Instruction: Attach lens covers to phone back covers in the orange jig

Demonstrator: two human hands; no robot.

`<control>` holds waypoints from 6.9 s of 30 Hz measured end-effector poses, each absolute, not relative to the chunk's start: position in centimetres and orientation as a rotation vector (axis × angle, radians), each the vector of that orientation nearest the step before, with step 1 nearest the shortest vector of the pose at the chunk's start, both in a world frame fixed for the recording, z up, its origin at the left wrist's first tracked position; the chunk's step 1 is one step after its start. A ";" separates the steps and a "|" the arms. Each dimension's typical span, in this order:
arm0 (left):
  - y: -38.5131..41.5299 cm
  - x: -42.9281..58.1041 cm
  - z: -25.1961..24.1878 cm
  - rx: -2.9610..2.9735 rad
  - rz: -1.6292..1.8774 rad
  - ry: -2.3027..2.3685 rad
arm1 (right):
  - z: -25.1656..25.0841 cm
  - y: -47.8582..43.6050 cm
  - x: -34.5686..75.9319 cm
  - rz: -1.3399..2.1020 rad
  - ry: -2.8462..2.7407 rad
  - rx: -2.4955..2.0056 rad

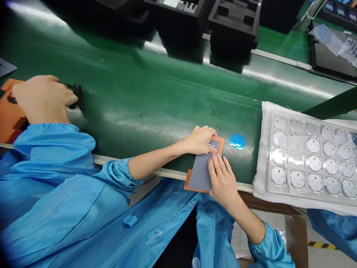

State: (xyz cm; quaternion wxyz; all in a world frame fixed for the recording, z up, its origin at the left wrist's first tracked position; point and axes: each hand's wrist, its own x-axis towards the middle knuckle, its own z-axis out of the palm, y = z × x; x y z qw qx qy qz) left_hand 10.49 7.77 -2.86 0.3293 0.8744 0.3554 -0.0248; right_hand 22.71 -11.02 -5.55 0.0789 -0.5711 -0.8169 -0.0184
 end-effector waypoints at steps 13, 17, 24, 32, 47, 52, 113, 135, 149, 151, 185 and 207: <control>10.5 5.5 -3.8 2.109 0.146 0.581 | -6.0 -11.3 23.4 0.061 -2.441 -1.721; 10.0 5.3 -3.6 2.159 0.100 0.592 | -6.0 -11.4 23.2 0.082 -2.418 -1.726; 8.8 5.6 -4.0 2.201 0.120 0.645 | -5.8 -11.2 23.2 0.078 -2.443 -1.707; 6.1 3.4 -3.4 1.926 0.605 0.589 | -4.4 -10.1 24.4 0.055 -2.022 -1.381; 0.5 5.9 -2.1 0.969 0.975 0.526 | 1.8 -7.5 20.7 0.302 -1.529 -1.308; 0.3 6.1 -2.1 1.004 1.011 0.381 | 2.3 -7.9 19.9 0.263 -1.524 -1.215; 6.0 1.5 -5.8 1.240 0.475 1.103 | -3.3 2.4 28.8 1.462 -0.783 -2.008; 3.4 1.0 -1.7 1.191 1.157 0.793 | 4.5 -7.3 25.3 0.547 -1.518 -1.500; 1.3 6.2 0.3 1.556 1.200 0.256 | 4.8 -8.1 23.5 0.267 -1.688 -1.251; 1.4 6.0 1.4 1.702 1.187 0.322 | 4.0 -7.6 23.9 0.369 -1.703 -1.317; 8.5 9.2 -1.8 2.016 0.443 0.799 | -5.1 -9.6 26.5 1.179 -0.274 -1.358; 13.2 12.6 -3.0 1.867 -0.136 0.737 | -5.7 -9.3 25.8 1.261 -0.034 -1.265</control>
